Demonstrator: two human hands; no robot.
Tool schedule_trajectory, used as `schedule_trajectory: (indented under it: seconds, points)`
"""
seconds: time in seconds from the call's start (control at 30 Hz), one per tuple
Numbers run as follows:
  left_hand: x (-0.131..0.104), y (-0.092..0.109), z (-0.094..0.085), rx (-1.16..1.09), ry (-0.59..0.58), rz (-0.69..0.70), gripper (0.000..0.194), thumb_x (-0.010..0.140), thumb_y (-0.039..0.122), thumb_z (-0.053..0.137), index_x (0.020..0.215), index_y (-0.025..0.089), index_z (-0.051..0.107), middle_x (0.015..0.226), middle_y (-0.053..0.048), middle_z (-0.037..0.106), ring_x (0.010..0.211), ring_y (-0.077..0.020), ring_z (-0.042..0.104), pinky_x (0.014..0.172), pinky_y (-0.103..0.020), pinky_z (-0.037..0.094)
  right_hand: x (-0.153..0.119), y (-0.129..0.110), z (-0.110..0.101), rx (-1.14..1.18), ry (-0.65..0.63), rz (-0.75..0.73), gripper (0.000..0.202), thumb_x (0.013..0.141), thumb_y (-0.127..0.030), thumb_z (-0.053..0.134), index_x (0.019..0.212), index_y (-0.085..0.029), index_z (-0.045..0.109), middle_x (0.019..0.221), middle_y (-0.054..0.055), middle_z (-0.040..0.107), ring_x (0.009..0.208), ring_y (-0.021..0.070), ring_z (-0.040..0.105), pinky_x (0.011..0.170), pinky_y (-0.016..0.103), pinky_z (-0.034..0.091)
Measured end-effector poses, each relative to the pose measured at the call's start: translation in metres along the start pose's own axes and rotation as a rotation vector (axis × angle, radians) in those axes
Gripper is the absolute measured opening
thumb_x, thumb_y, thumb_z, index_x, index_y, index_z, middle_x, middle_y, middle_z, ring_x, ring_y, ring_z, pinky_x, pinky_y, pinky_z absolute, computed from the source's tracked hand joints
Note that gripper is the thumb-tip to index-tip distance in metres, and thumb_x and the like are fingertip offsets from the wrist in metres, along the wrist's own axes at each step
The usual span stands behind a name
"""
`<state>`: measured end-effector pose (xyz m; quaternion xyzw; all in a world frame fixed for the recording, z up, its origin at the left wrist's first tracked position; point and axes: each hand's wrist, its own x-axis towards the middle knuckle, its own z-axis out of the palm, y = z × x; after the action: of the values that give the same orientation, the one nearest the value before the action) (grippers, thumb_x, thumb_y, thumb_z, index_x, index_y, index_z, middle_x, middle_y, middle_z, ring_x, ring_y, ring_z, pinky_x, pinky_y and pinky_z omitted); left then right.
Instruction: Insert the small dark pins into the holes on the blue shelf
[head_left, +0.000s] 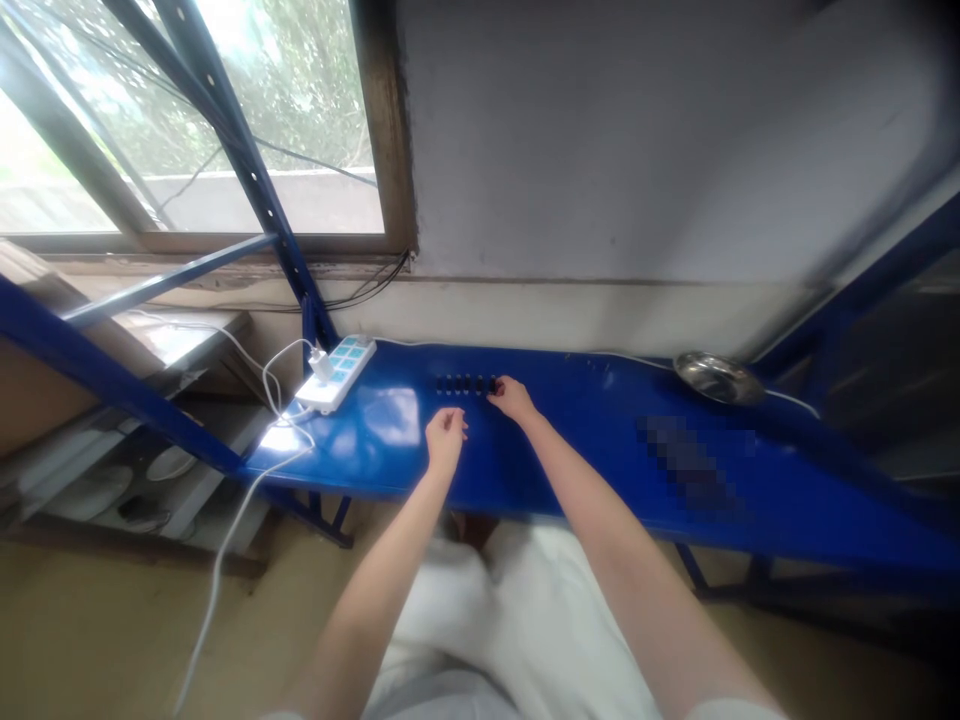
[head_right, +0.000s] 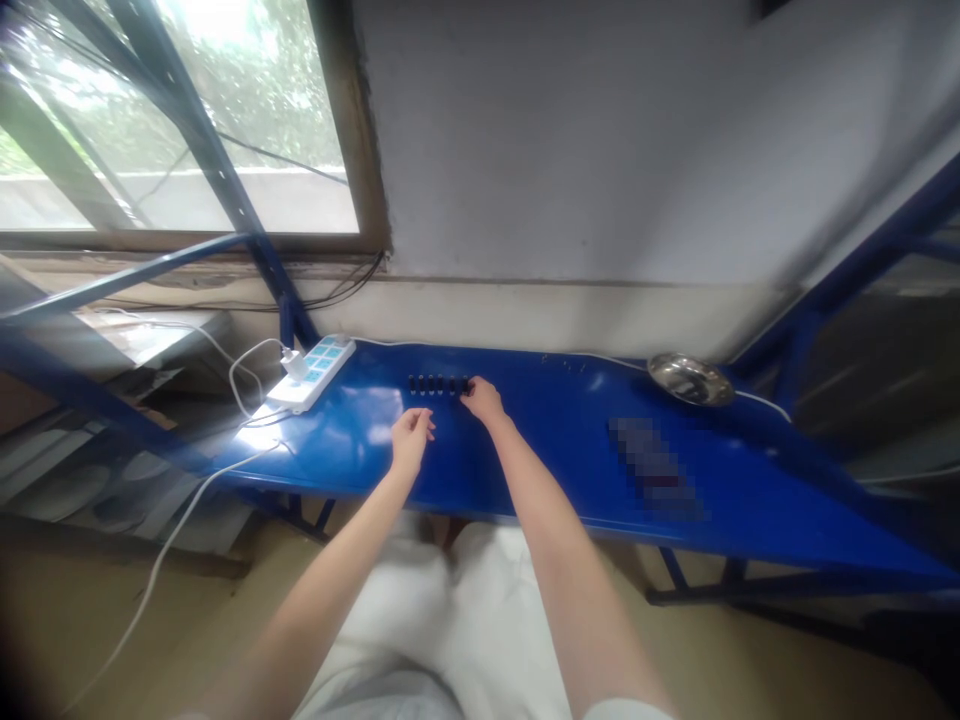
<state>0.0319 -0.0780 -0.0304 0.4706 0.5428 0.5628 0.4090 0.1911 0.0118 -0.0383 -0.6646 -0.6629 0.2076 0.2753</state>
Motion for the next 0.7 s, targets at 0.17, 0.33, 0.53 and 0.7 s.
schedule_trajectory:
  seconds: [0.17, 0.33, 0.53, 0.7]
  points:
    - [0.000, -0.001, 0.000, 0.017, -0.008, -0.014, 0.021, 0.079, 0.033, 0.050, 0.076, 0.015, 0.060, 0.061, 0.000, 0.056, 0.047, -0.0070, 0.049, 0.050, -0.020, 0.041, -0.033, 0.017, -0.021, 0.004, 0.267, -0.067, 0.048, 0.076, -0.035, 0.052, 0.120, -0.016, 0.046, 0.109, 0.012, 0.056, 0.094, 0.0221, 0.054, 0.082, 0.039, 0.042]
    - [0.001, -0.003, 0.000, 0.008, 0.000, -0.023, 0.021, 0.079, 0.034, 0.051, 0.075, 0.015, 0.060, 0.060, 0.001, 0.056, 0.046, -0.0067, 0.048, 0.049, -0.019, 0.040, -0.076, 0.038, -0.050, -0.160, 0.668, 0.193, 0.048, 0.078, -0.028, 0.043, 0.124, -0.013, 0.039, 0.131, 0.019, 0.038, 0.121, 0.0323, 0.032, 0.092, 0.054, 0.030]
    - [0.001, -0.006, 0.001, 0.043, 0.000, 0.002, 0.020, 0.079, 0.032, 0.050, 0.075, 0.015, 0.058, 0.059, 0.001, 0.055, 0.046, -0.0063, 0.048, 0.049, -0.019, 0.040, -0.090, 0.064, -0.082, -0.272, 0.674, 0.421, 0.069, 0.068, -0.021, 0.048, 0.132, -0.014, 0.024, 0.143, 0.021, 0.016, 0.130, 0.0355, 0.013, 0.093, 0.069, 0.014]
    - [0.001, -0.005, 0.000, 0.062, -0.005, 0.022, 0.020, 0.079, 0.032, 0.049, 0.074, 0.014, 0.058, 0.059, 0.002, 0.055, 0.045, -0.0062, 0.049, 0.048, -0.018, 0.040, -0.086, 0.086, -0.098, -0.239, 0.562, 0.529, 0.073, 0.064, -0.023, 0.051, 0.132, -0.015, 0.025, 0.143, 0.021, 0.015, 0.126, 0.0387, 0.020, 0.090, 0.070, 0.019]
